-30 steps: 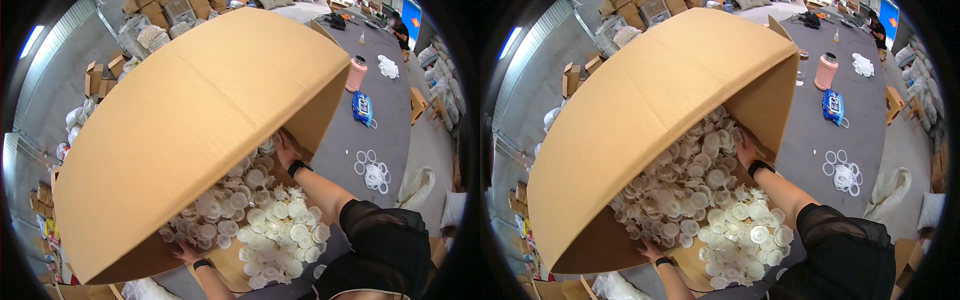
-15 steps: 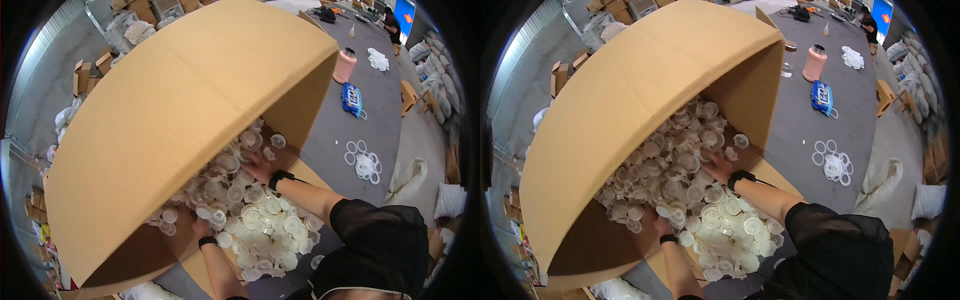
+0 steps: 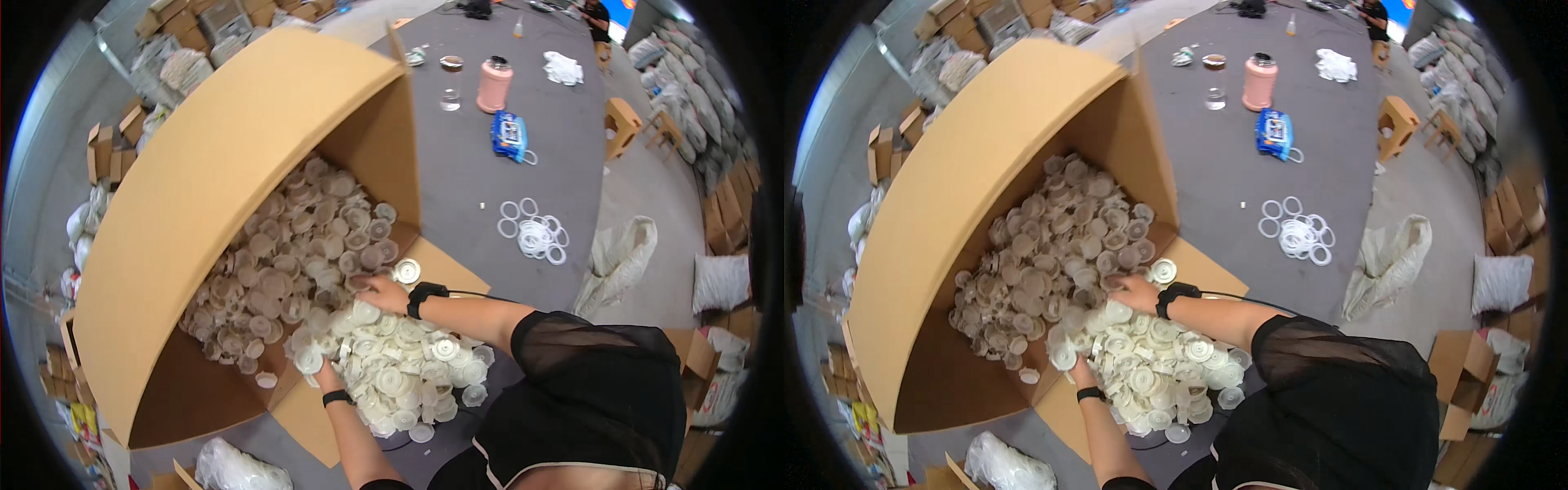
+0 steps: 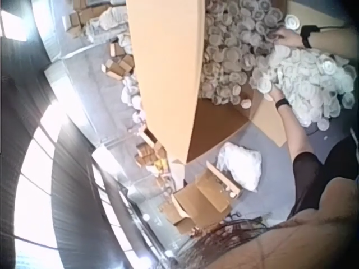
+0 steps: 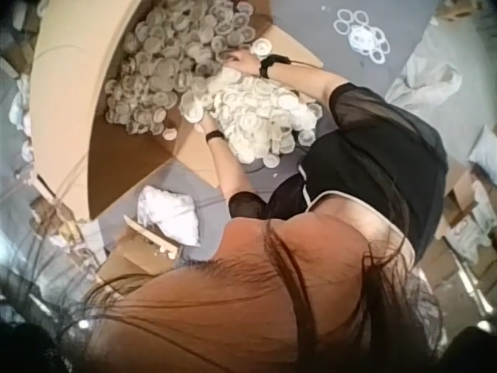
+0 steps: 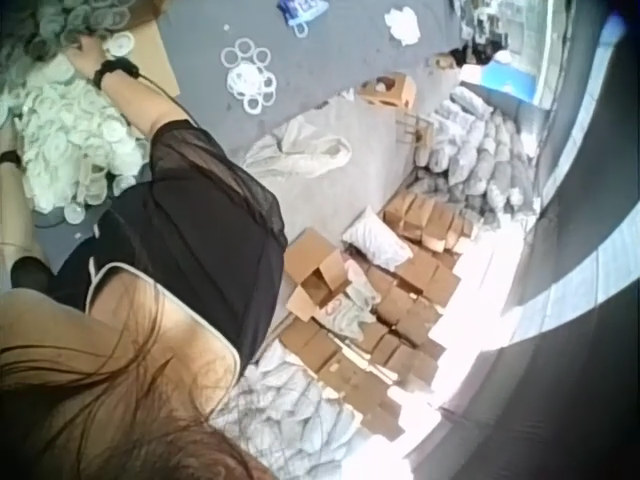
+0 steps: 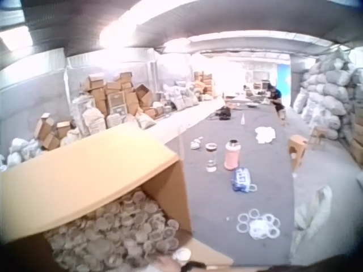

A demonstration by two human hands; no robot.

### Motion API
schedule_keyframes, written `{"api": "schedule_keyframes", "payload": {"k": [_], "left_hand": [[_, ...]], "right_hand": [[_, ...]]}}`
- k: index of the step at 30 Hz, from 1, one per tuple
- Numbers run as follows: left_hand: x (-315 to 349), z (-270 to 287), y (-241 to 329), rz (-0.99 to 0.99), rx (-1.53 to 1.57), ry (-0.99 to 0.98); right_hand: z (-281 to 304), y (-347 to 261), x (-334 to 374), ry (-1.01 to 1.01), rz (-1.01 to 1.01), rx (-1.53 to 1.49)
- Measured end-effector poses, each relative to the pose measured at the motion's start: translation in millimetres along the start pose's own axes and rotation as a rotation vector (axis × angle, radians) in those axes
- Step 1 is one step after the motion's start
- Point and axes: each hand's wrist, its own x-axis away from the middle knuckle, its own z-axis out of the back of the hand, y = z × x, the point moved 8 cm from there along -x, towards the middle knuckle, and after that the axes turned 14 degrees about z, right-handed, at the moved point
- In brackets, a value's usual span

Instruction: Assembling small white plastic components by fitting rings onto caps.

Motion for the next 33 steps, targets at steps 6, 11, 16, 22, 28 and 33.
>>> {"api": "schedule_keyframes", "payload": {"k": [6,11,16,22,28,33], "left_hand": [[54.9,-8.5,39.2,-0.05,0.023,-0.079],[77.0,-5.6,35.8,-0.058,-0.131,-0.133],[87.2,17.2,9.2,-0.1,-0.237,-0.004],[134.2,14.2,14.0,-0.244,-0.611,0.269],[215.3,-7.1,52.1,-0.311,-0.704,0.499],[242.2,-62.2,51.5,-0.522,-0.831,0.456]], "right_hand": [[32.9,-22.3,29.7,0.053,-0.08,0.231],[79.7,-52.0,71.7,0.089,-0.005,0.114],[176.2,-1.6,117.0,0.397,0.038,0.463],[287.7,57.1,127.6,0.337,-0.253,0.746],[315.4,77.0,94.6,0.303,-0.067,0.852],[309.7,110.7,99.0,0.078,-0.244,0.861]]}}
